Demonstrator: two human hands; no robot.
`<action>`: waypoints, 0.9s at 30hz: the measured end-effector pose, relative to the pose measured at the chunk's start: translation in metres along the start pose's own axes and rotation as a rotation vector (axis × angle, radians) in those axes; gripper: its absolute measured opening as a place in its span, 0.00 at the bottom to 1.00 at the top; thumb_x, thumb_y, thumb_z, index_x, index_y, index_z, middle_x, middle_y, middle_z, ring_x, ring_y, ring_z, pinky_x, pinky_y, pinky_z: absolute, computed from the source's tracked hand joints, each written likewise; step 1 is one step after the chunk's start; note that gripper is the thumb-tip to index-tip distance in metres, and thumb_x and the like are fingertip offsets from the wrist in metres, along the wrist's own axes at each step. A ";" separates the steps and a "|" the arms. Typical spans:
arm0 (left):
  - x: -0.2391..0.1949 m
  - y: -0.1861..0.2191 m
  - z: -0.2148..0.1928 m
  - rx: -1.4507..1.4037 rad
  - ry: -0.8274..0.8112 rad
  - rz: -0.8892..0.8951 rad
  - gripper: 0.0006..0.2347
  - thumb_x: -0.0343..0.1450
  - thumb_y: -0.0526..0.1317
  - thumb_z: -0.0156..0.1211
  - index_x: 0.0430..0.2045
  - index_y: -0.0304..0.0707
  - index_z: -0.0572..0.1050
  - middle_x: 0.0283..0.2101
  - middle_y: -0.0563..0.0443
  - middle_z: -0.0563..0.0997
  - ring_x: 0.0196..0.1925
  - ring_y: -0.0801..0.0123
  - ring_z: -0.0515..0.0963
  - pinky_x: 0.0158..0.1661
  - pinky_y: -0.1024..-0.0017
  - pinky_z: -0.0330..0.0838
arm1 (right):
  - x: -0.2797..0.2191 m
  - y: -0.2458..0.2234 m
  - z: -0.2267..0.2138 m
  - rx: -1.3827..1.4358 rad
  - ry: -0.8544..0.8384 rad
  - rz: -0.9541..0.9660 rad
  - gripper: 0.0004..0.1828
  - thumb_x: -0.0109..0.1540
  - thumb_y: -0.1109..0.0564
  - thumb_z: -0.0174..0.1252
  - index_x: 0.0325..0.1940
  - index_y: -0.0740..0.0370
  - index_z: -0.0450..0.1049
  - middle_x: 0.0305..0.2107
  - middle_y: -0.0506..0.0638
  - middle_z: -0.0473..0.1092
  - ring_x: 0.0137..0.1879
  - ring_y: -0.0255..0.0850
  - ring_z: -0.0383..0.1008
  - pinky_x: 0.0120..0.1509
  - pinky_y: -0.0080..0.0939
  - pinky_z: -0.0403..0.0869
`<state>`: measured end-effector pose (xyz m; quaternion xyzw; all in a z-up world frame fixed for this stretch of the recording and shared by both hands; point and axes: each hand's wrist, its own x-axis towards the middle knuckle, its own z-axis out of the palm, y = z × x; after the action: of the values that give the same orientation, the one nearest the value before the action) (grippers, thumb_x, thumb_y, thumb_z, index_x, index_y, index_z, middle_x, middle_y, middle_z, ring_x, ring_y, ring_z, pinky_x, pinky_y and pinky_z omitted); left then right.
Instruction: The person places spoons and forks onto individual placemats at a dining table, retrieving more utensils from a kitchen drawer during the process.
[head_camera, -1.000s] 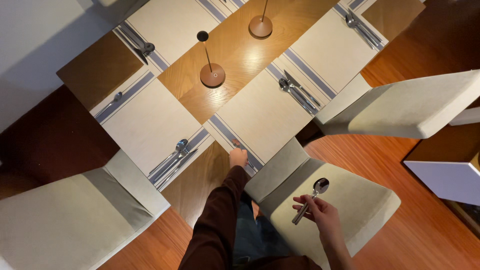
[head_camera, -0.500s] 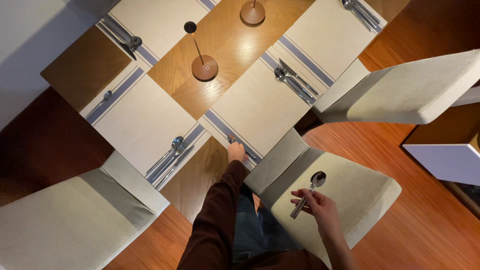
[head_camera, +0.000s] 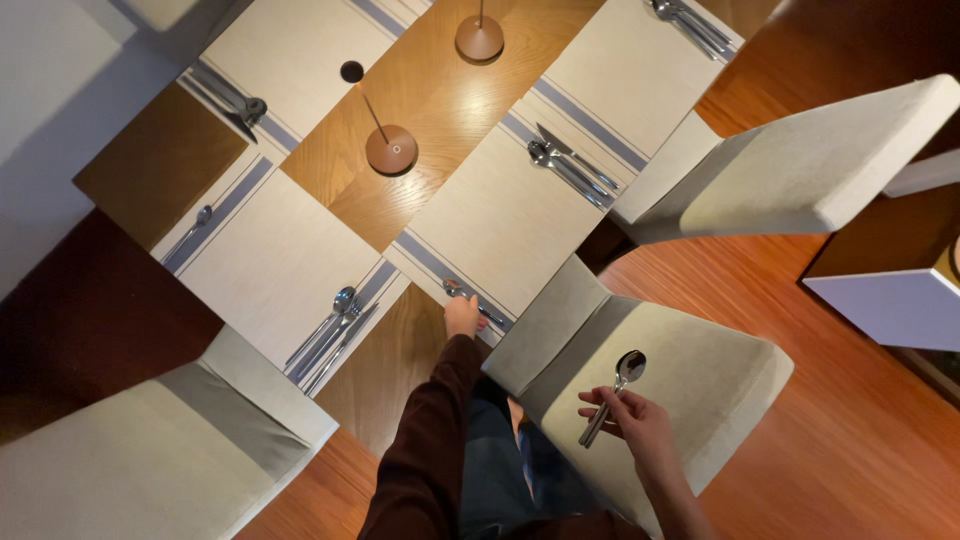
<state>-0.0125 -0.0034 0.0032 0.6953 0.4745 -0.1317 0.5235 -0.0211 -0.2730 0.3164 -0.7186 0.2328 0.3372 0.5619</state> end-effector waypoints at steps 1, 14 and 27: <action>-0.010 0.001 -0.002 0.008 -0.002 0.009 0.24 0.79 0.41 0.45 0.13 0.27 0.79 0.14 0.46 0.81 0.14 0.69 0.80 0.24 0.72 0.82 | 0.001 0.003 -0.004 0.011 0.004 -0.003 0.17 0.65 0.57 0.57 0.43 0.80 0.80 0.42 0.71 0.82 0.42 0.56 0.84 0.48 0.52 0.83; -0.260 0.098 0.043 -0.209 -0.428 0.430 0.09 0.77 0.39 0.53 0.29 0.36 0.77 0.30 0.48 0.88 0.23 0.73 0.81 0.30 0.77 0.78 | -0.002 0.013 -0.102 0.130 -0.083 -0.140 0.13 0.62 0.59 0.61 0.46 0.73 0.79 0.40 0.68 0.84 0.46 0.54 0.86 0.51 0.49 0.82; -0.447 0.161 0.299 -0.182 -0.952 0.637 0.08 0.80 0.38 0.52 0.36 0.32 0.77 0.38 0.44 0.85 0.35 0.67 0.84 0.39 0.76 0.78 | 0.055 0.092 -0.378 0.084 0.003 -0.416 0.16 0.62 0.57 0.62 0.50 0.69 0.80 0.44 0.63 0.84 0.49 0.45 0.85 0.47 0.35 0.79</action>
<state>-0.0204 -0.4921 0.2796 0.6202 -0.0364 -0.2247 0.7507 0.0337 -0.6596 0.2691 -0.7276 0.0944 0.2028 0.6485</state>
